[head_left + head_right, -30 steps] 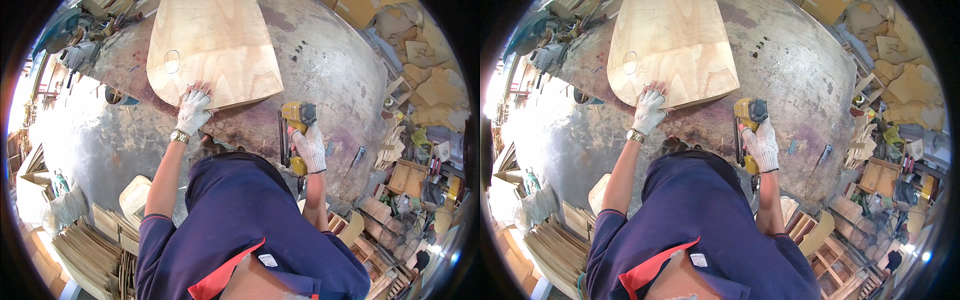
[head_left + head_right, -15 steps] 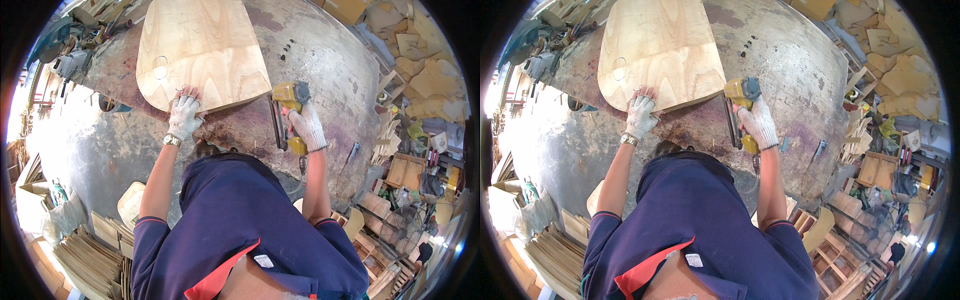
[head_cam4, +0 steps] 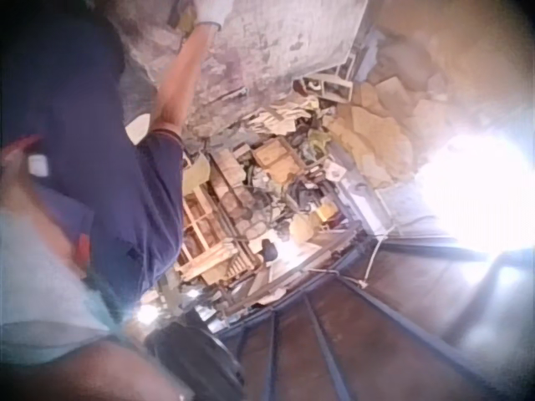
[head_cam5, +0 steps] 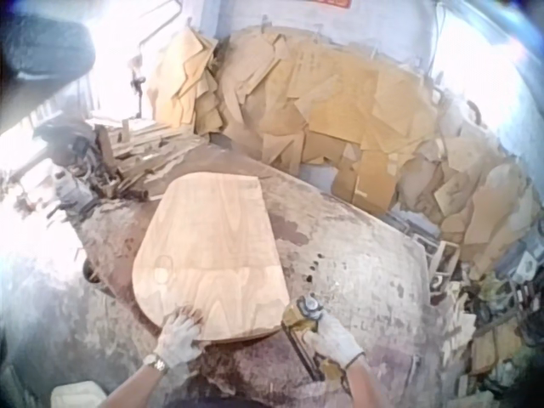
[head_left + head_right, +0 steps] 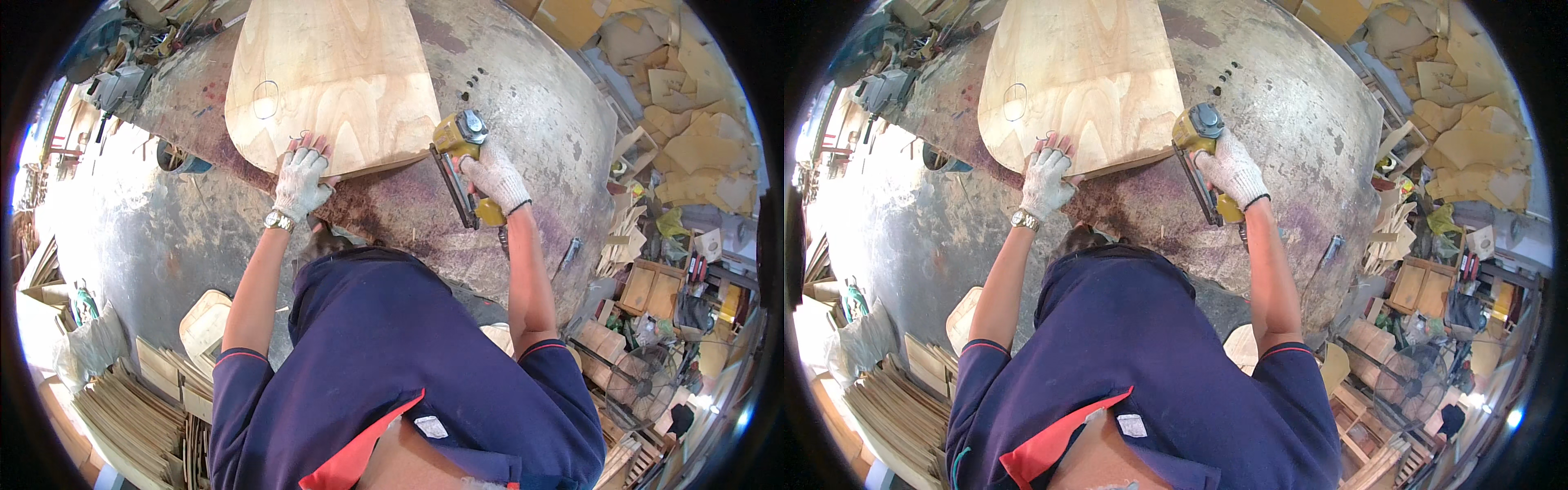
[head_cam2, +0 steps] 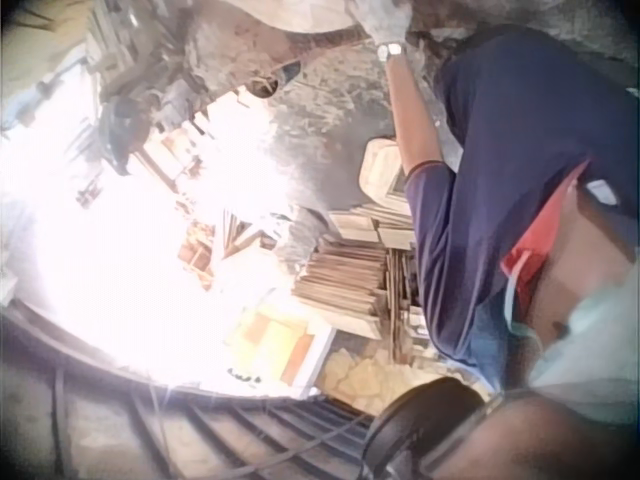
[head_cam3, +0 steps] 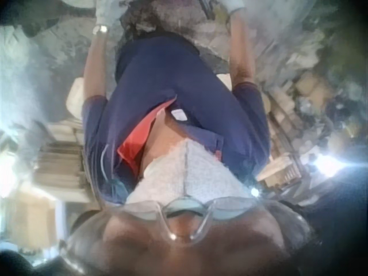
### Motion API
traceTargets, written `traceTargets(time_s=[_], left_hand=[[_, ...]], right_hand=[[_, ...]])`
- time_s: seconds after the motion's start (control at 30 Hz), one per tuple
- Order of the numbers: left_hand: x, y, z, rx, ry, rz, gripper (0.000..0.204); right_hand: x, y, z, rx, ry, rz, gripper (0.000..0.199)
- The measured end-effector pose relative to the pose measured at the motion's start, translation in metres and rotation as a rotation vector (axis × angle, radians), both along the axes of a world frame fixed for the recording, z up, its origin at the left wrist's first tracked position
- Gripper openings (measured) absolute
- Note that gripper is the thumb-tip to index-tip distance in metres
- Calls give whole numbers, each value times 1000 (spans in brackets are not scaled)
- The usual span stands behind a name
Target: The person gathers small wooden blocks and places them on a workbench. They then use a nail gun to attach the blocks to a larger curved wooden panel, marking positions with a pen and securing the pieces in sequence.
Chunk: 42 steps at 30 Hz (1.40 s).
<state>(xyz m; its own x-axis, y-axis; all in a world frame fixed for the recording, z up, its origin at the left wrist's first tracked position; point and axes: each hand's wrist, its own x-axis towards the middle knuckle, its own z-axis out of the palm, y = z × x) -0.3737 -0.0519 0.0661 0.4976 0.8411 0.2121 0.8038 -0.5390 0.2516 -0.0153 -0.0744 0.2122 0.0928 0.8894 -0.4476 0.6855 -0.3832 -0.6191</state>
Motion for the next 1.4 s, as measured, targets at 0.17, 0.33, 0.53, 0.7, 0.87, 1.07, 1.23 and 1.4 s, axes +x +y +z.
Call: traceTargets(time_s=[0.17,0.33,0.53,0.7,0.87,1.07,1.23,1.4], left_hand=[[65,-1,13,-127,-110,16,68],[143,15,-7,-36,-74,-59,74],[150,25,-37,41,115,-62,67],[152,20,-44,110,62,-46,65],[153,18,-37,41,13,-37,67],[154,16,-31,14,6,-29,66],[153,19,-41,37,-9,-40,65],[152,24,-47,88,21,-59,71]], right_hand=[[-1,3,0,-39,-10,45,41],[-5,4,3,-85,-97,4,42],[-1,-33,-25,31,96,-205,42],[-1,-50,-66,59,390,-384,31],[-1,-60,-77,88,376,-414,25],[-4,-67,-78,62,561,-505,34],[-8,-60,-73,52,540,-503,32],[1,-40,-29,78,255,-334,41]])
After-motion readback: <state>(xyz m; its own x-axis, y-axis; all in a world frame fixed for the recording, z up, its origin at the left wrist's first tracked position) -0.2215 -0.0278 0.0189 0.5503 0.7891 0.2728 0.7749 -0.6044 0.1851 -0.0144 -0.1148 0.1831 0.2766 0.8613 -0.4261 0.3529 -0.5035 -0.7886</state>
